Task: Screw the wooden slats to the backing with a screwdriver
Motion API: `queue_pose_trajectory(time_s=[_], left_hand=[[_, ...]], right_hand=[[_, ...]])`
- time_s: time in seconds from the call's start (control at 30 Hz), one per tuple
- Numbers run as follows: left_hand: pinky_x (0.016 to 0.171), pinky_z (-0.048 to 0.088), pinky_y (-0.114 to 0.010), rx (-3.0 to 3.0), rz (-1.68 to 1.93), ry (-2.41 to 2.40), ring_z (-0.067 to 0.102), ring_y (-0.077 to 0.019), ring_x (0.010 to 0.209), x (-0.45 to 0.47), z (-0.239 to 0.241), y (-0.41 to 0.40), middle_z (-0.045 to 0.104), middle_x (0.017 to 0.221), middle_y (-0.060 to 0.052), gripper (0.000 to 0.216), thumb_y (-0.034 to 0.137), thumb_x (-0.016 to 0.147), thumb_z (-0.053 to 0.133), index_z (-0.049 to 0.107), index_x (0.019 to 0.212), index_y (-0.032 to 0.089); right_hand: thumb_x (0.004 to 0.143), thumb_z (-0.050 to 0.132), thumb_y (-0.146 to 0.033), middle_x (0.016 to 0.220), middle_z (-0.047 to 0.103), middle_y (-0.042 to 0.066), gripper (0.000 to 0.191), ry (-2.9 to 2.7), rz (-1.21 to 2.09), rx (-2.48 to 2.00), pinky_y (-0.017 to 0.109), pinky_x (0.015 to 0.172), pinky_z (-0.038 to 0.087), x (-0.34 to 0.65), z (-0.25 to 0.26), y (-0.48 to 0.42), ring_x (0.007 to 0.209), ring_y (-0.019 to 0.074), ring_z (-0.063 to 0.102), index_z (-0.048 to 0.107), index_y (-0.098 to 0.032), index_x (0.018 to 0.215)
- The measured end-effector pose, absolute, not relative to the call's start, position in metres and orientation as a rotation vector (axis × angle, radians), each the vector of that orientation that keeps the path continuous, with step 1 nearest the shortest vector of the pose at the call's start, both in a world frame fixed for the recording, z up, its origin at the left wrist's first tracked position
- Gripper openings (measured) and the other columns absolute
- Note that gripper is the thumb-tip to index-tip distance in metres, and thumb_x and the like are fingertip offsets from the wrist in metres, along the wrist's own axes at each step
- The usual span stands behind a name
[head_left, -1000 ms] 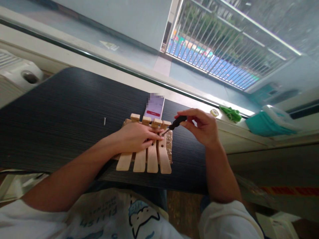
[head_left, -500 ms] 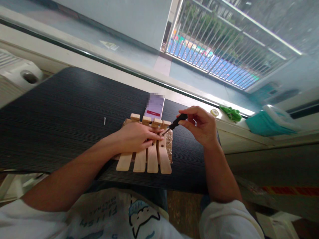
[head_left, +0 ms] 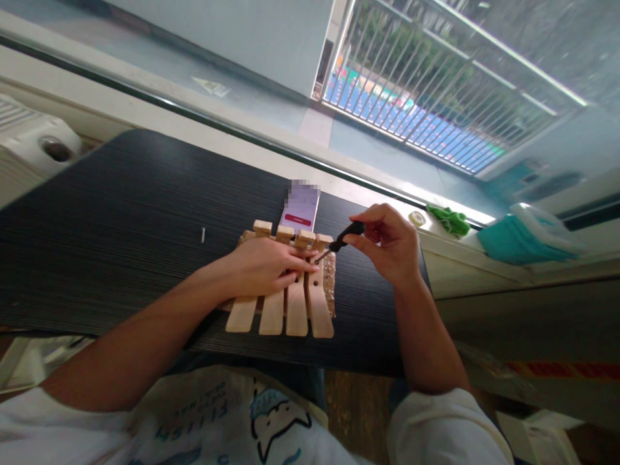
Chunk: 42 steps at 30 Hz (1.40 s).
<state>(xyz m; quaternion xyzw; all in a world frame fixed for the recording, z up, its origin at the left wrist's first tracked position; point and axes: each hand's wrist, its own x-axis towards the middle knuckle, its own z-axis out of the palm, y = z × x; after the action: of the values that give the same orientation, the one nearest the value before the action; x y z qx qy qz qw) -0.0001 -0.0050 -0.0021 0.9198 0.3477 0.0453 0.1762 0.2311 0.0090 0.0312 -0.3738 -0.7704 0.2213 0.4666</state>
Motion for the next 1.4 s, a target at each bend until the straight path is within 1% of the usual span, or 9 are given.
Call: queue_pose_trajectory(time_s=[0.23, 0.43, 0.6, 0.77, 0.9, 1.07, 1.2, 1.3, 1.4], left_hand=[[0.1, 0.05, -0.036, 2.605, 0.094, 0.994, 0.064, -0.0219, 0.122, 0.001, -0.001, -0.005, 0.052, 0.147, 0.008, 0.049, 0.02, 0.091, 0.05, 0.059, 0.133, 0.044], [0.101, 0.051, -0.038, 2.592, 0.102, 1.002, 0.064, -0.0223, 0.122, 0.001, -0.001, -0.005, 0.052, 0.146, 0.009, 0.049, 0.021, 0.091, 0.05, 0.059, 0.133, 0.045], [0.1, 0.051, -0.036, 2.603, 0.137, 0.993, 0.065, -0.0218, 0.12, -0.001, -0.005, -0.005, 0.052, 0.147, 0.009, 0.048, 0.022, 0.091, 0.05, 0.06, 0.132, 0.044], [0.1, 0.051, -0.035, 2.606, 0.123, 0.99, 0.064, -0.0208, 0.121, -0.001, -0.003, -0.004, 0.051, 0.147, 0.01, 0.048, 0.022, 0.091, 0.049, 0.059, 0.133, 0.044], [0.1, 0.05, -0.035, 2.605, 0.113, 0.995, 0.064, -0.0204, 0.122, 0.0, -0.001, -0.005, 0.052, 0.146, 0.009, 0.048, 0.021, 0.091, 0.049, 0.06, 0.133, 0.043], [0.101, 0.049, -0.032, 2.617, 0.139, 0.988, 0.063, -0.0186, 0.123, 0.0, -0.003, -0.005, 0.052, 0.147, 0.009, 0.048, 0.02, 0.091, 0.051, 0.061, 0.132, 0.042], [0.102, 0.05, -0.035, 2.619, 0.134, 0.979, 0.063, -0.02, 0.124, 0.0, -0.004, -0.004, 0.051, 0.147, 0.01, 0.049, 0.02, 0.091, 0.049, 0.06, 0.133, 0.044], [0.101, 0.051, -0.036, 2.62, 0.129, 0.981, 0.062, -0.0209, 0.125, -0.001, -0.004, -0.004, 0.051, 0.147, 0.011, 0.049, 0.021, 0.091, 0.049, 0.059, 0.133, 0.044], [0.102, 0.05, -0.036, 2.619, 0.126, 0.986, 0.06, -0.0204, 0.127, -0.001, -0.004, -0.004, 0.05, 0.147, 0.012, 0.049, 0.021, 0.091, 0.049, 0.059, 0.133, 0.044]], right_hand=[[0.072, 0.083, -0.039, 0.061, 0.047, -0.008, 0.025, -1.877, 0.531, -0.959, 0.028, 0.048, 0.029, 0.229, 0.032, 0.008, 0.05, 0.0066, 0.034, 0.067, -0.026, 0.085], [0.074, 0.081, -0.037, 0.064, 0.051, -0.008, 0.022, -1.891, 0.502, -0.933, 0.028, 0.049, 0.032, 0.228, 0.03, 0.008, 0.05, 0.0065, 0.036, 0.066, -0.027, 0.087], [0.075, 0.079, -0.039, 0.069, 0.056, -0.007, 0.026, -1.88, 0.469, -0.915, 0.028, 0.047, 0.034, 0.226, 0.024, 0.008, 0.05, 0.0072, 0.035, 0.063, -0.029, 0.092], [0.076, 0.079, -0.036, 0.069, 0.057, -0.006, 0.021, -1.892, 0.445, -0.803, 0.028, 0.048, 0.036, 0.227, 0.02, 0.01, 0.052, 0.0079, 0.04, 0.063, -0.028, 0.088], [0.079, 0.076, -0.036, 0.068, 0.055, -0.005, 0.02, -1.954, 0.446, -0.763, 0.028, 0.048, 0.038, 0.233, 0.024, 0.014, 0.053, 0.0086, 0.044, 0.064, -0.028, 0.093], [0.086, 0.065, -0.025, 0.095, 0.069, 0.001, 0.02, -2.113, 0.544, -0.731, 0.029, 0.054, 0.044, 0.242, 0.031, 0.014, 0.065, 0.0096, 0.054, 0.062, -0.029, 0.106], [0.089, 0.061, -0.026, 0.117, 0.071, 0.004, 0.017, -2.093, 0.726, -0.757, 0.031, 0.062, 0.051, 0.243, 0.03, 0.013, 0.08, 0.0125, 0.065, 0.055, -0.029, 0.105], [0.09, 0.062, -0.03, 0.112, 0.074, 0.003, 0.017, -2.061, 0.861, -0.737, 0.03, 0.06, 0.053, 0.242, 0.027, 0.013, 0.078, 0.0127, 0.067, 0.05, -0.029, 0.103], [0.089, 0.063, -0.031, 0.102, 0.075, 0.002, 0.018, -2.046, 0.906, -0.702, 0.027, 0.055, 0.05, 0.243, 0.025, 0.014, 0.073, 0.0116, 0.066, 0.051, -0.029, 0.103]])
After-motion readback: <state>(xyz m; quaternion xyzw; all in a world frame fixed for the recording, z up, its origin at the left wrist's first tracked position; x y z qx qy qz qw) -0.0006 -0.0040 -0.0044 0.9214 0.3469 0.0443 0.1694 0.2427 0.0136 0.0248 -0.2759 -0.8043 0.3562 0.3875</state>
